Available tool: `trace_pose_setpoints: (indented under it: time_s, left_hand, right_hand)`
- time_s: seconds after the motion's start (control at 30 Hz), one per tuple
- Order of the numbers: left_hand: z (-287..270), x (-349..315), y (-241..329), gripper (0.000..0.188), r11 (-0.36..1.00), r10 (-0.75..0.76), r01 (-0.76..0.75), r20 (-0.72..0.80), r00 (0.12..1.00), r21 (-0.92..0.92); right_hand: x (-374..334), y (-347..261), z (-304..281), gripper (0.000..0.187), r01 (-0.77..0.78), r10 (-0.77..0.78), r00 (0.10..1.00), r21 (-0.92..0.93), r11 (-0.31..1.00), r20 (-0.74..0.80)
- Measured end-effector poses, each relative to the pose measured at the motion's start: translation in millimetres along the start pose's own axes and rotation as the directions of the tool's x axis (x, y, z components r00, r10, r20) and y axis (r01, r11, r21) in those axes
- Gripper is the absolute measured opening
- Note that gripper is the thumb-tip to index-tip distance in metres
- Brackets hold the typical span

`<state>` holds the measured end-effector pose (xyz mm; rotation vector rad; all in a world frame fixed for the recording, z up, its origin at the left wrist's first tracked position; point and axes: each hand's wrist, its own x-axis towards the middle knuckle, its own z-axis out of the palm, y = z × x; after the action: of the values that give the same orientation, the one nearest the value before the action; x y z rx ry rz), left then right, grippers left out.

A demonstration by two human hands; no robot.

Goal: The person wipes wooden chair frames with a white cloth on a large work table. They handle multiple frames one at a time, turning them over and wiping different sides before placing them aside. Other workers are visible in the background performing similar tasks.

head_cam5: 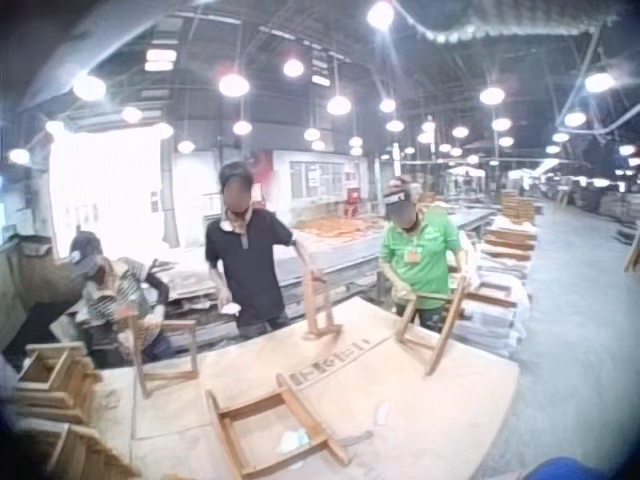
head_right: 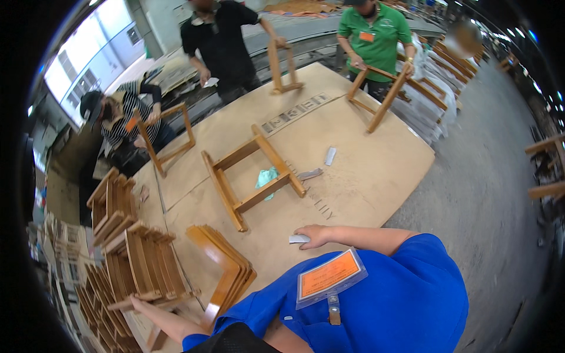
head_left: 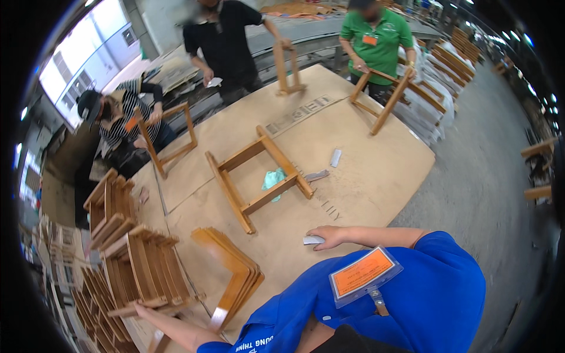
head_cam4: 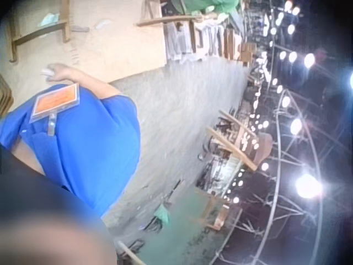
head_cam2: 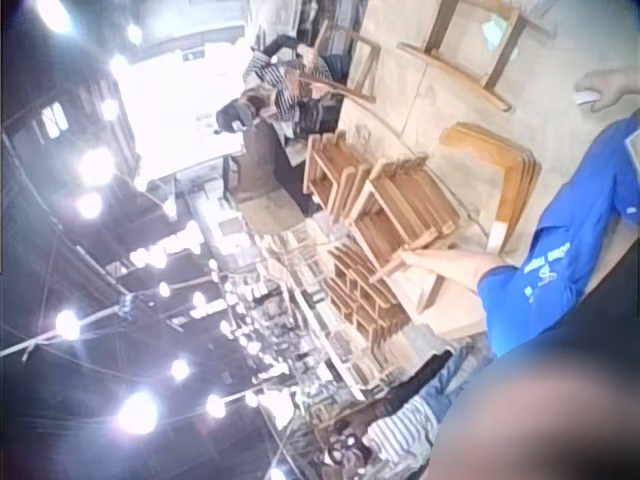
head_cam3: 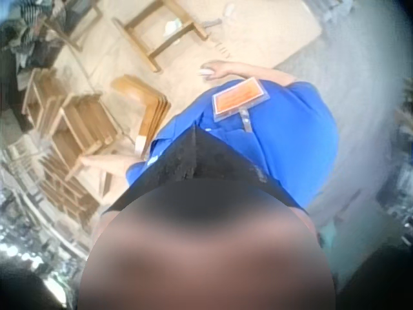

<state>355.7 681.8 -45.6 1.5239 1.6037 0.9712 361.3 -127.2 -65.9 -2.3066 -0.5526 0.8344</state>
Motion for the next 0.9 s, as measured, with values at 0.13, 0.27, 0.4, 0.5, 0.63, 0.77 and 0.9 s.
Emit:
trace_pose_setpoints:
  time_s: [0.13, 0.27, 0.4, 0.5, 0.63, 0.77, 0.9]
  left_hand:
    - [-24, -42, 5, 0.064, 0.995, 0.072, -0.050, -0.259, 0.963, 0.091]
    - [-20, -83, 12, 0.075, 0.849, 0.472, -0.526, -0.365, 0.802, -0.058]
    - [4, -137, 43, 0.070, 0.806, 0.416, -0.499, -0.294, 0.860, -0.318]
    - [18, -213, 80, 0.067, 0.775, 0.442, -0.475, -0.180, 0.879, -0.416]
    - [16, -356, 128, 0.051, 0.652, 0.600, -0.346, 0.179, 0.780, -0.675]
    - [-4, -509, 142, 0.035, 0.706, 0.692, -0.287, 0.545, 0.473, -0.647]
    - [-13, -661, 130, 0.031, 0.726, 0.682, -0.214, 0.724, 0.105, -0.653]
  right_hand:
    - [-22, 12, 9, 0.058, -0.151, 0.151, 0.989, 0.029, 0.988, 0.007]
    - [-53, 27, 14, 0.053, -0.279, 0.280, 0.960, -0.029, 0.960, 0.002]
    - [-87, 44, 17, 0.051, -0.317, 0.315, 0.947, -0.020, 0.948, -0.065]
    - [-120, 62, 21, 0.051, -0.353, 0.354, 0.929, 0.034, 0.935, -0.106]
    - [-180, 97, 36, 0.049, -0.376, 0.391, 0.899, 0.111, 0.920, -0.198]
    - [-257, 147, 75, 0.048, -0.456, 0.488, 0.848, 0.187, 0.870, -0.206]
    - [-342, 206, 140, 0.045, -0.412, 0.519, 0.811, 0.367, 0.834, -0.271]
